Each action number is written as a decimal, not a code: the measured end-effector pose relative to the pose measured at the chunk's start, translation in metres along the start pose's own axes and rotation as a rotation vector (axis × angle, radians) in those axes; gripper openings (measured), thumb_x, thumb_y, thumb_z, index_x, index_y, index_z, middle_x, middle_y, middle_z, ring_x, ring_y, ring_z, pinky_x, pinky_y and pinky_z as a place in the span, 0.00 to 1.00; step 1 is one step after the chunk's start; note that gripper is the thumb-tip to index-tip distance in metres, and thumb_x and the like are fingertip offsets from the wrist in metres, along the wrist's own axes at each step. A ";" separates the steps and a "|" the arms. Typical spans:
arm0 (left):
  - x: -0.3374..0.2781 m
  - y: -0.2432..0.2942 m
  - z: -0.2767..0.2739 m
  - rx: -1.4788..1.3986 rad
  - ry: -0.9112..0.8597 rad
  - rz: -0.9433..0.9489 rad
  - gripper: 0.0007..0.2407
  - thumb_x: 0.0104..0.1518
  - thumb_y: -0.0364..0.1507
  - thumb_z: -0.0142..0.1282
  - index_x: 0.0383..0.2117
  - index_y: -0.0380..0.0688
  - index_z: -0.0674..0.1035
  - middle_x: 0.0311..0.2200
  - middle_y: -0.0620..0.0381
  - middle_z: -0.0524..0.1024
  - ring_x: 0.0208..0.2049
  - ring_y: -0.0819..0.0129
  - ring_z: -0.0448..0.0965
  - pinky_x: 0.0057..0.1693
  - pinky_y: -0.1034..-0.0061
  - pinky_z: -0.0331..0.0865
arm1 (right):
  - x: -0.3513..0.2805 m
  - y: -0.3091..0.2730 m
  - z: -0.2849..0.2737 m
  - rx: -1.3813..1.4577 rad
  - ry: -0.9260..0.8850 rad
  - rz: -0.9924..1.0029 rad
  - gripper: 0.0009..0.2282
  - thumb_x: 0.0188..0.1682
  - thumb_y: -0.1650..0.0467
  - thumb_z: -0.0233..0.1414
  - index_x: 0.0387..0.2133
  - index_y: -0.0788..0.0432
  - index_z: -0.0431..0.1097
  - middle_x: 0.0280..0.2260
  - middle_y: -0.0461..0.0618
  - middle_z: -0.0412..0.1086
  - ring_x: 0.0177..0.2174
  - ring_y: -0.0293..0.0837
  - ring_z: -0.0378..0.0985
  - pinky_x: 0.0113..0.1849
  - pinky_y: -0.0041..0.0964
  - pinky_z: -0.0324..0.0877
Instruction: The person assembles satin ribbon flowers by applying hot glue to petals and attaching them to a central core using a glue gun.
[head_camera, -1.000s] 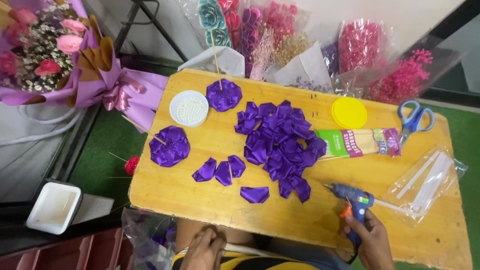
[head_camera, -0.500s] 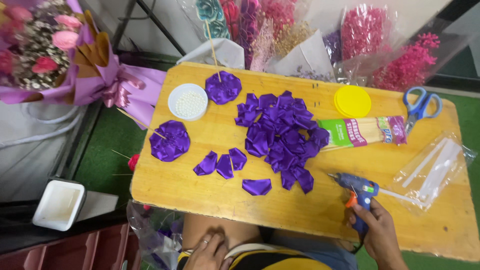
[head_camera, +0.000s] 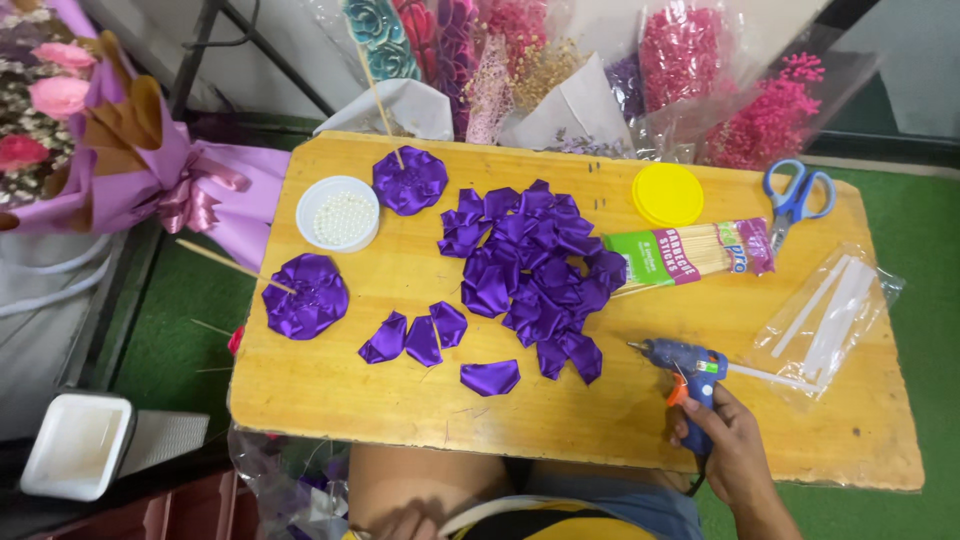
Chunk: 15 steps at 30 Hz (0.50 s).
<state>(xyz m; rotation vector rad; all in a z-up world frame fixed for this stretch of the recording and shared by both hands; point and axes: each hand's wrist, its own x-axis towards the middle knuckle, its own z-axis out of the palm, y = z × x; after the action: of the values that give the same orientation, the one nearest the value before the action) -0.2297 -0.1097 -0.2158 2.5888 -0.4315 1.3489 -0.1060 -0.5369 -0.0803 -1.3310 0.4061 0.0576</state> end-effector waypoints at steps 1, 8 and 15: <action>-0.002 -0.010 -0.020 -0.041 -0.398 0.122 0.17 0.69 0.41 0.42 0.36 0.51 0.86 0.32 0.57 0.84 0.29 0.72 0.84 0.31 0.81 0.76 | 0.000 0.001 -0.001 -0.001 0.005 0.001 0.07 0.50 0.72 0.54 0.32 0.65 0.65 0.17 0.56 0.61 0.17 0.50 0.65 0.23 0.39 0.62; 0.103 -0.036 -0.005 -0.322 -0.740 -0.144 0.11 0.64 0.37 0.55 0.25 0.50 0.74 0.20 0.59 0.70 0.23 0.62 0.74 0.31 0.67 0.68 | 0.000 -0.003 0.005 0.021 -0.016 -0.020 0.06 0.51 0.73 0.54 0.33 0.65 0.66 0.17 0.55 0.60 0.17 0.47 0.64 0.24 0.38 0.64; 0.090 -0.079 -0.010 -0.200 -0.699 -0.097 0.11 0.60 0.43 0.57 0.32 0.52 0.81 0.25 0.60 0.78 0.21 0.68 0.77 0.30 0.69 0.76 | -0.001 -0.005 0.005 0.005 -0.022 -0.013 0.06 0.51 0.72 0.53 0.35 0.65 0.66 0.18 0.54 0.59 0.19 0.45 0.63 0.23 0.37 0.63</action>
<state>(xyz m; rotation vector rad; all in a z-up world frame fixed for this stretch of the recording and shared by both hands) -0.1615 -0.0478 -0.1394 2.7884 -0.4932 0.3092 -0.1043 -0.5329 -0.0741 -1.3267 0.3787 0.0607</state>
